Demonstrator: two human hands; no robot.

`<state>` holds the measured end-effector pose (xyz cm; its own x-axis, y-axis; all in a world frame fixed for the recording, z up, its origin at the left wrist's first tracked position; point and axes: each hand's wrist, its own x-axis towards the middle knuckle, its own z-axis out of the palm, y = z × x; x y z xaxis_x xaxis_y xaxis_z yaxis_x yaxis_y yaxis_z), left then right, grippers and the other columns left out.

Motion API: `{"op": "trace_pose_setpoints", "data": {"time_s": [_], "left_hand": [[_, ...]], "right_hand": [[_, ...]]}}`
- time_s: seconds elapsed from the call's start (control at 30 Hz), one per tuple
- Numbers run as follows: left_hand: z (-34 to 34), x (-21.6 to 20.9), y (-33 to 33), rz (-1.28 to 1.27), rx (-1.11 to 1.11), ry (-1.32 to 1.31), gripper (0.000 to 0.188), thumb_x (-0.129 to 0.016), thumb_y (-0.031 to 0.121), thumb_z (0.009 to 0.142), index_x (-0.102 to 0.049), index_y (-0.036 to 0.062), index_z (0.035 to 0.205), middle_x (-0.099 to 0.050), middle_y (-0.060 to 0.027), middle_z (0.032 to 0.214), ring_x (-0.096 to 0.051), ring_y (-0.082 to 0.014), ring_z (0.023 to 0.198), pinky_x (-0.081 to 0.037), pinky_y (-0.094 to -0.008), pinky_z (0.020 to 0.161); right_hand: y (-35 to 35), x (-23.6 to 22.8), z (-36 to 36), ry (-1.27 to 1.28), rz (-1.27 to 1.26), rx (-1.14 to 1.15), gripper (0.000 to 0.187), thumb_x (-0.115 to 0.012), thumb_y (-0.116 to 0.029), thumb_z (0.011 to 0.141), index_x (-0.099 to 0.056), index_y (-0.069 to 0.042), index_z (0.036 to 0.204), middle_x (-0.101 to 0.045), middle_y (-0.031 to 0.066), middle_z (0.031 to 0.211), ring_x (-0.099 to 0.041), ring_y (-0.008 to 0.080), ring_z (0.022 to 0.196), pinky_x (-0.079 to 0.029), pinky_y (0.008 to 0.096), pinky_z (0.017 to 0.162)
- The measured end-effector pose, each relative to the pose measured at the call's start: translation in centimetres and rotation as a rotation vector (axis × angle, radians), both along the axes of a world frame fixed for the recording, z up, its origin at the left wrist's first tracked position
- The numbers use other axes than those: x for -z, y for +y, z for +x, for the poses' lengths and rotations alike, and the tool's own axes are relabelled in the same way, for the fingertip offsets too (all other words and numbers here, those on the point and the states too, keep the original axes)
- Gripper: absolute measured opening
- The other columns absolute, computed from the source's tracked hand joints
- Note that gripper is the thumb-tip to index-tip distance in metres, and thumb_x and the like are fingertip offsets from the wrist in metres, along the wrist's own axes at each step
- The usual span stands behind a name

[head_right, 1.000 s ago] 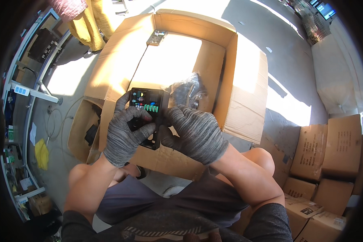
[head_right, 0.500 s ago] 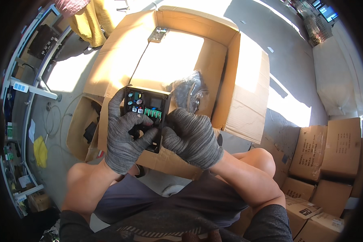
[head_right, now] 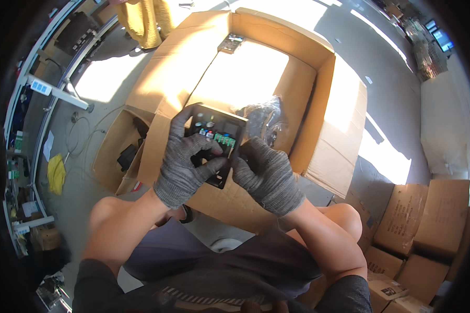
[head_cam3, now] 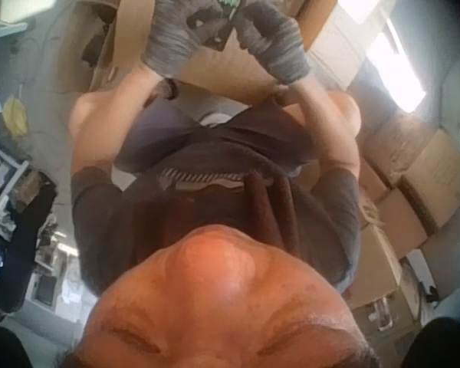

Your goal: The person, wearing gloves, removes an electrical component from a cardboard box and uses their hands to check the buttons, ports, and casing before placing it back. They repeat this process with several identical components, checking the physical integrity of each unit.

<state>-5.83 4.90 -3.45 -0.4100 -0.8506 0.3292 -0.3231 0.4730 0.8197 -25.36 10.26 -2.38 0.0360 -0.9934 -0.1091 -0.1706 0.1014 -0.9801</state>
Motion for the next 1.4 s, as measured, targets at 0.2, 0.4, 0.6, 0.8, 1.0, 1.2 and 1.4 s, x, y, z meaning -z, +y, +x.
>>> {"op": "trace_pose_setpoints", "data": {"time_s": [0.2,0.4,0.6,0.8,1.0,1.2,1.4], "left_hand": [[2.2,0.8,-2.1,0.140,0.038,-0.006,0.023,-0.085,0.010,0.078,-0.071,0.0065,0.096,-0.044,-0.0113,0.137,-0.064,-0.0258,0.104,-0.057,-0.0353,0.090],[16.1,4.0,-8.5,0.742,-0.436,0.261,0.019,-0.069,0.003,0.092,-0.069,0.0129,0.108,-0.069,-0.0029,0.100,-0.067,-0.0163,0.090,-0.061,-0.0332,0.080],[30.3,17.6,-8.4,1.168,-1.097,0.164,0.016,-0.067,0.023,0.096,-0.067,0.0192,0.111,-0.067,-0.0005,0.103,-0.062,-0.0170,0.084,-0.051,-0.0317,0.059],[29.6,23.3,-9.8,1.060,-1.159,0.293,0.031,-0.055,0.014,0.101,-0.061,0.0190,0.131,-0.065,-0.0092,0.121,-0.069,-0.0219,0.080,-0.053,-0.0351,0.055],[19.8,14.9,-12.3,0.597,-0.716,0.067,0.036,-0.060,0.007,0.097,-0.056,0.0055,0.133,-0.063,-0.0113,0.129,-0.060,-0.0215,0.116,-0.048,-0.0333,0.099],[7.8,-1.7,-7.5,0.192,-0.092,-0.238,0.022,-0.063,0.009,0.096,-0.068,0.0029,0.117,-0.069,-0.0101,0.110,-0.067,-0.0194,0.103,-0.053,-0.0318,0.092],[5.1,-1.3,-7.8,-0.027,0.096,-0.603,0.030,-0.067,0.023,0.093,-0.070,0.0046,0.117,-0.068,-0.0134,0.118,-0.067,-0.0294,0.107,-0.054,-0.0400,0.095]], "right_hand": [[-0.5,-0.3,-1.3,0.079,0.062,-0.118,0.032,-0.067,-0.025,0.096,-0.061,0.002,0.114,-0.068,0.0117,0.080,-0.065,0.0136,0.072,-0.053,0.0310,0.068],[-0.4,-0.4,-2.2,0.245,0.066,-0.149,0.036,-0.067,-0.026,0.095,-0.061,0.002,0.118,-0.071,0.0178,0.088,-0.071,0.0239,0.080,-0.056,0.0363,0.075],[-0.9,-0.9,-2.2,0.578,-0.009,-0.448,0.035,-0.064,-0.030,0.094,-0.063,-0.002,0.115,-0.072,0.0181,0.091,-0.071,0.0366,0.085,-0.056,0.0444,0.078],[-0.5,0.7,-4.3,0.660,-0.089,-0.449,0.028,-0.070,-0.025,0.092,-0.062,-0.004,0.110,-0.070,0.0144,0.082,-0.071,0.0334,0.077,-0.057,0.0421,0.071],[-2.5,1.8,-4.7,0.688,0.042,-0.432,0.031,-0.064,-0.026,0.093,-0.063,-0.002,0.114,-0.072,0.0190,0.092,-0.070,0.0375,0.086,-0.056,0.0447,0.078],[-11.4,6.6,-4.1,0.501,0.213,-0.323,0.035,-0.064,-0.025,0.093,-0.064,-0.001,0.118,-0.071,0.0202,0.105,-0.069,0.0373,0.098,-0.054,0.0417,0.088],[-29.6,14.5,-3.7,1.002,-0.080,-0.171,0.048,-0.066,-0.025,0.090,-0.057,0.000,0.130,-0.058,0.0226,0.130,-0.057,0.0386,0.119,-0.045,0.0443,0.105]]}}
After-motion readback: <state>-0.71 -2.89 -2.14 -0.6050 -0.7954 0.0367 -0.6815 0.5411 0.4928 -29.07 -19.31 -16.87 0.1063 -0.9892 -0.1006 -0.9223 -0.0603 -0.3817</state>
